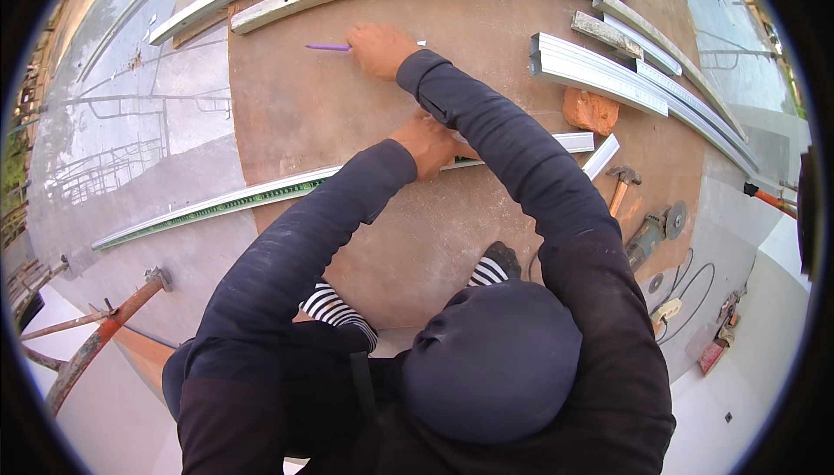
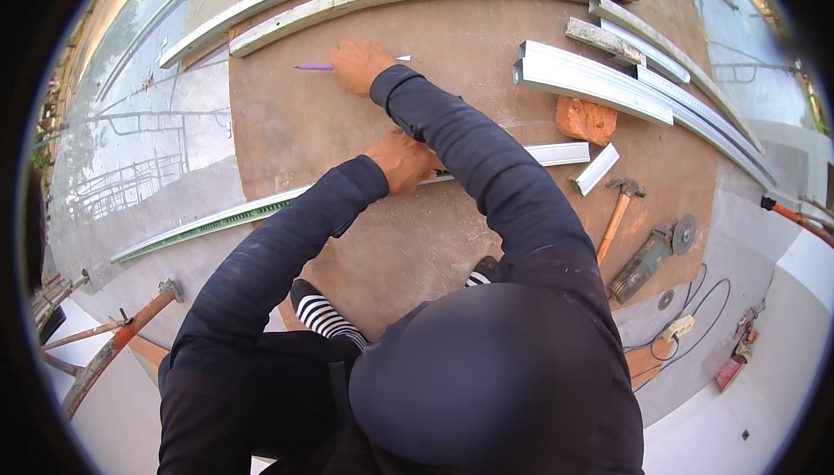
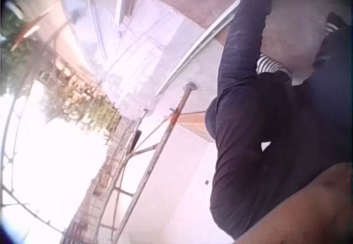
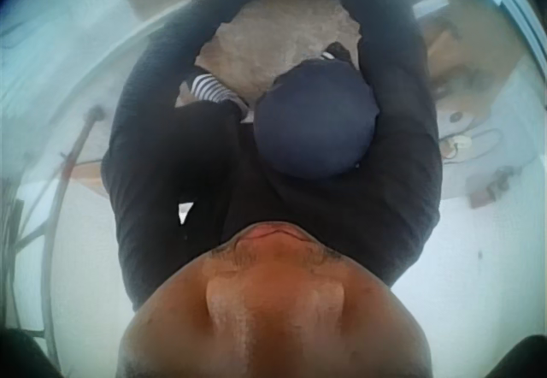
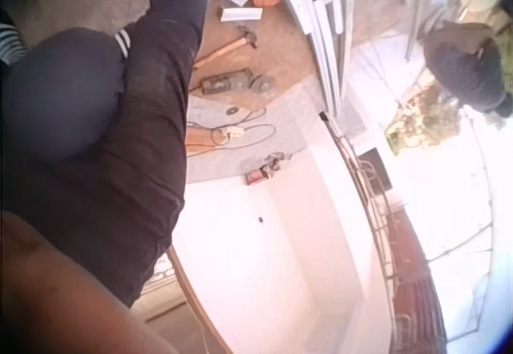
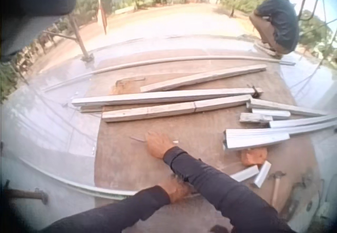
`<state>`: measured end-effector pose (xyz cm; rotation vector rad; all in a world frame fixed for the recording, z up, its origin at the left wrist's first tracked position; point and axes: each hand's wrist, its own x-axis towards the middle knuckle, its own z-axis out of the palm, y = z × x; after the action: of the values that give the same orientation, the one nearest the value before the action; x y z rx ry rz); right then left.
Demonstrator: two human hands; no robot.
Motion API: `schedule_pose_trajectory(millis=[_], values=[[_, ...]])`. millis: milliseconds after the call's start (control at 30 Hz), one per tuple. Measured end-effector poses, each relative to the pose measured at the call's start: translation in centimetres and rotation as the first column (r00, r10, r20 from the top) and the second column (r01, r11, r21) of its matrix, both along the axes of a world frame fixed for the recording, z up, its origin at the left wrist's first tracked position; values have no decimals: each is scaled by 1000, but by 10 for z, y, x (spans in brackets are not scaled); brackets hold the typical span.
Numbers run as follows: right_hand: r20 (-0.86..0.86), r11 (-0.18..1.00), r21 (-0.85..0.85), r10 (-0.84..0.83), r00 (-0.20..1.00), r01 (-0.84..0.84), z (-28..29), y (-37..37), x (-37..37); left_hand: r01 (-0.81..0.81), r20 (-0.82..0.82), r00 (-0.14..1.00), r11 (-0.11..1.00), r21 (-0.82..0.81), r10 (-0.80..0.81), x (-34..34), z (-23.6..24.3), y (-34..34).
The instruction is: The person measures metal frames with a tape measure, marks them with a pen, and then cuts and joins the pieces using a grinder and a hammer on a construction site.
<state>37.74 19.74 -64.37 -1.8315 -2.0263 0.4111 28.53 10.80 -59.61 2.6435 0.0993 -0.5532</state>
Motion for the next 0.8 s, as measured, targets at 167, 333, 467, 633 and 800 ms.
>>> schedule_pose_trajectory(millis=[167, 333, 467, 633, 800], values=[[-848, 975, -57, -161, 505, 214, 96, -79, 58, 24, 156, 988, 1000, -1, -23, -6, -10, 0], [-836, 979, 21, 128, -534, 203, 122, -201, 96, 12, 87, 996, 997, -74, -6, -5, -2, 3], [-831, 911, -179, 62, -552, 372, 120, -264, 51, -8, 78, 997, 996, -84, 15, -5, -4, 1], [-891, 838, -415, -452, 25, 354, 97, -299, 26, -11, 74, 997, 996, -85, 18, -4, -4, 3], [-657, 854, -192, -478, 583, 483, 92, -282, 19, -11, 142, 990, 1000, -27, 14, -6, -9, 1]])
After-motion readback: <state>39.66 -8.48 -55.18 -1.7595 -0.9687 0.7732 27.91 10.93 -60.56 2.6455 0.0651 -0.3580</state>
